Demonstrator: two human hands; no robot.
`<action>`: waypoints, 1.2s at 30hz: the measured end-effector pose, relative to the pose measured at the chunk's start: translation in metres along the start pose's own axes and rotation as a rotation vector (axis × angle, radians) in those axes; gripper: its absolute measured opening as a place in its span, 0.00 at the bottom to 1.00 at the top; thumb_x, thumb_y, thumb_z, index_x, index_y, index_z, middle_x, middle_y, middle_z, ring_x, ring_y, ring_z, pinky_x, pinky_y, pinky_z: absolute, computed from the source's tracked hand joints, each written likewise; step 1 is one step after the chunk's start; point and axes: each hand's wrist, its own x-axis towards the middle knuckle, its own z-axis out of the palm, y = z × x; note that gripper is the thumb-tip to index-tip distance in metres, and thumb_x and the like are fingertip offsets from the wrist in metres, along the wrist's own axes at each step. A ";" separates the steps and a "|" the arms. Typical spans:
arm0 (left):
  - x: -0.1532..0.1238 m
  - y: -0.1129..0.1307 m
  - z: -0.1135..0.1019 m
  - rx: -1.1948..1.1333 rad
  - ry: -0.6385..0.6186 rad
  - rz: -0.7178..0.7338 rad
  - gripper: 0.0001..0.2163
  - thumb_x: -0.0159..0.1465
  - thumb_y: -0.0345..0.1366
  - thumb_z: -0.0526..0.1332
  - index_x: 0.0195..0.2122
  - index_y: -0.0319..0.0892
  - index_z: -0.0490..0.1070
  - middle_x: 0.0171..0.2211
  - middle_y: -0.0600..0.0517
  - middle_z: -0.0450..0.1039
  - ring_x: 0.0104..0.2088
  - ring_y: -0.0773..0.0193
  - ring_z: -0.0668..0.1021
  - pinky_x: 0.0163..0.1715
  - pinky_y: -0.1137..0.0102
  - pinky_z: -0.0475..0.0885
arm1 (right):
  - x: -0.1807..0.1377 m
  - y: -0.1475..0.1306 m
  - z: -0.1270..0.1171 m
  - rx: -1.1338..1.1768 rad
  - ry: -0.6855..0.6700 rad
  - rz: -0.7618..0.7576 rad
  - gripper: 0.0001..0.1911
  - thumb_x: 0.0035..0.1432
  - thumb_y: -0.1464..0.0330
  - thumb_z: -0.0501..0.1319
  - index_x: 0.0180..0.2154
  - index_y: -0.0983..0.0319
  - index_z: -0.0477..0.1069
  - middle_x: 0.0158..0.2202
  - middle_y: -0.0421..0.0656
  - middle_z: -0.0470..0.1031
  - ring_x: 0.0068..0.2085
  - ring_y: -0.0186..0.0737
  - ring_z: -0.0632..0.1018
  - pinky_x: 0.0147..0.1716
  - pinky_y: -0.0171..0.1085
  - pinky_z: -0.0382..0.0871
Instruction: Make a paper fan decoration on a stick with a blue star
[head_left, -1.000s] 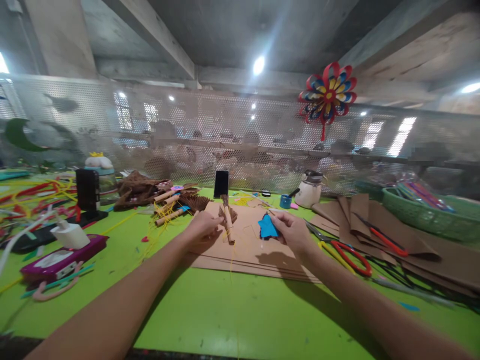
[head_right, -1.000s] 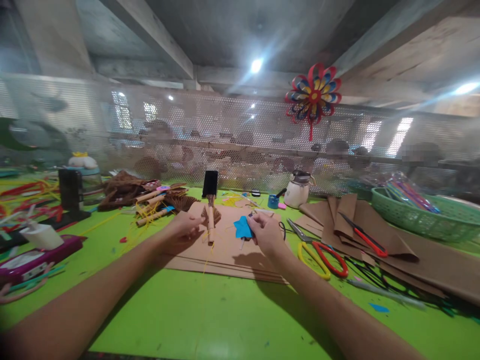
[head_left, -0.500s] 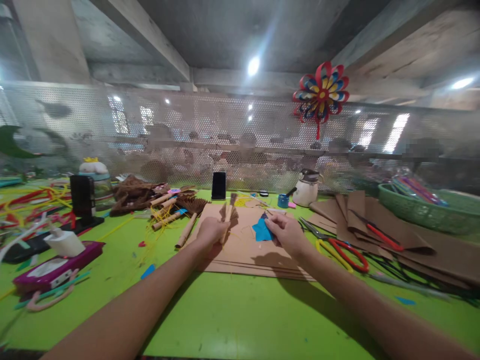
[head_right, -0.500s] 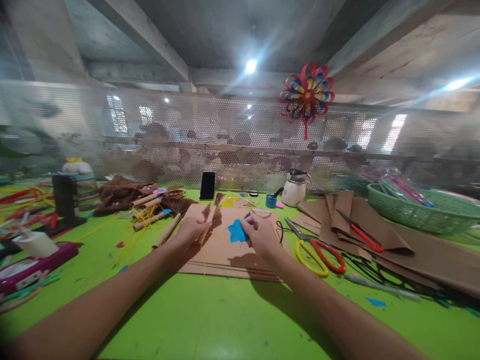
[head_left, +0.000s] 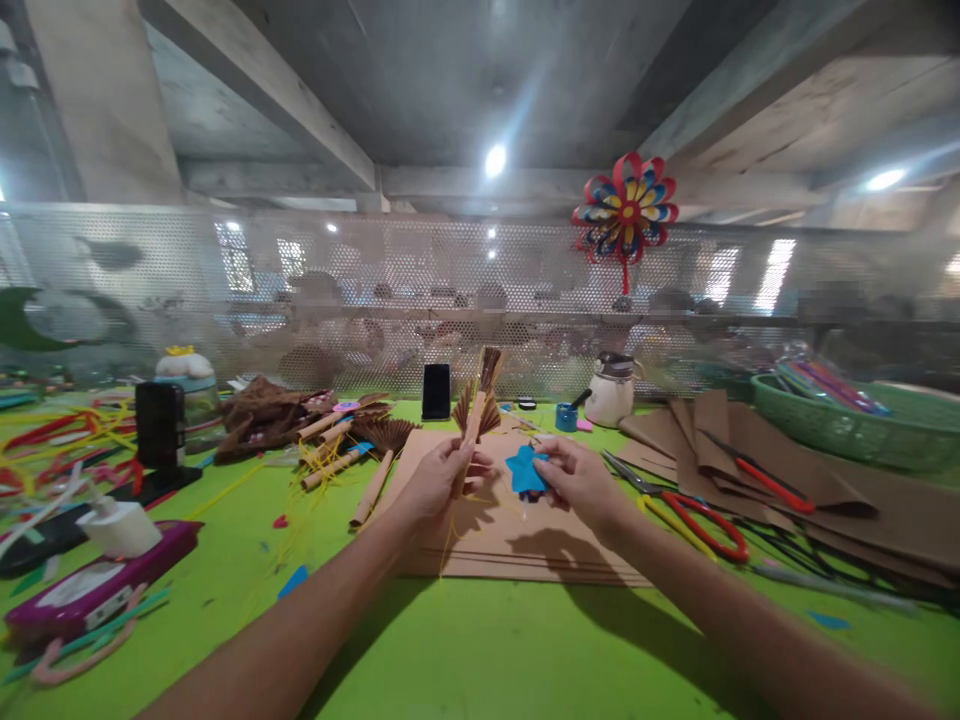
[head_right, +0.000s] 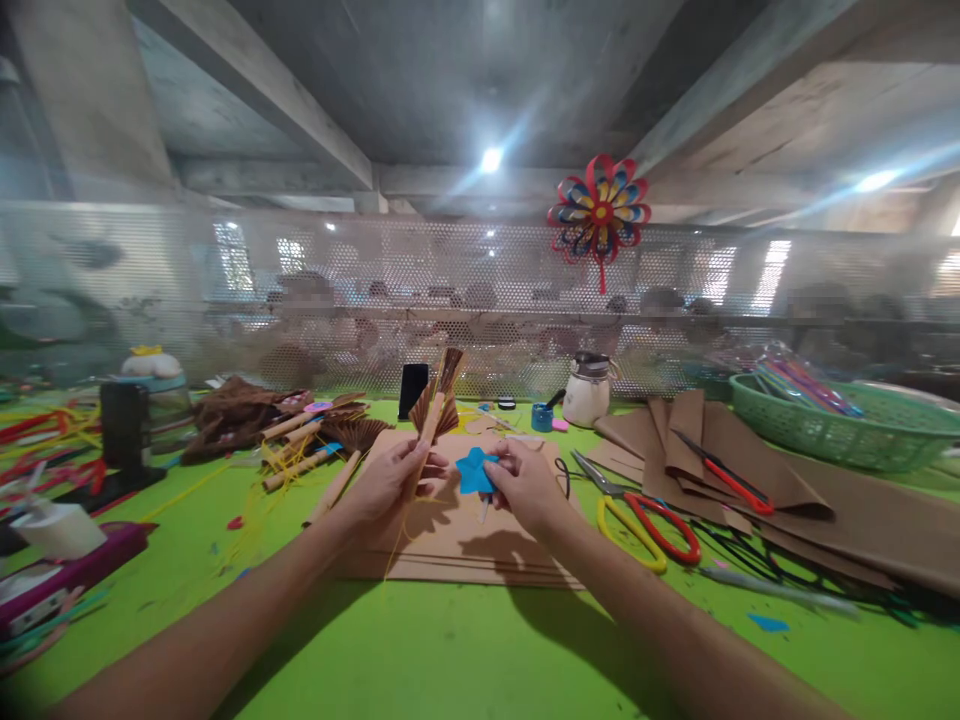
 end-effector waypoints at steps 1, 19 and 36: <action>-0.001 0.001 0.001 -0.008 -0.013 0.001 0.13 0.56 0.43 0.59 0.35 0.38 0.64 0.34 0.45 0.72 0.33 0.63 0.75 0.29 0.71 0.68 | 0.000 -0.002 0.000 0.003 -0.014 -0.010 0.15 0.48 0.59 0.59 0.33 0.64 0.63 0.17 0.36 0.67 0.15 0.27 0.64 0.14 0.27 0.54; -0.013 0.004 0.016 -0.165 -0.099 0.059 0.12 0.59 0.42 0.57 0.38 0.40 0.63 0.21 0.57 0.64 0.20 0.76 0.66 0.21 0.80 0.60 | 0.004 -0.003 0.011 0.080 -0.040 -0.005 0.16 0.49 0.57 0.60 0.28 0.65 0.66 0.17 0.37 0.68 0.15 0.25 0.62 0.15 0.27 0.53; -0.023 0.017 0.020 -0.273 -0.219 0.053 0.12 0.58 0.41 0.56 0.33 0.37 0.72 0.29 0.48 0.72 0.30 0.65 0.73 0.32 0.71 0.67 | 0.008 -0.013 0.042 0.149 0.010 -0.075 0.17 0.46 0.55 0.60 0.26 0.64 0.65 0.16 0.34 0.64 0.14 0.25 0.61 0.14 0.28 0.52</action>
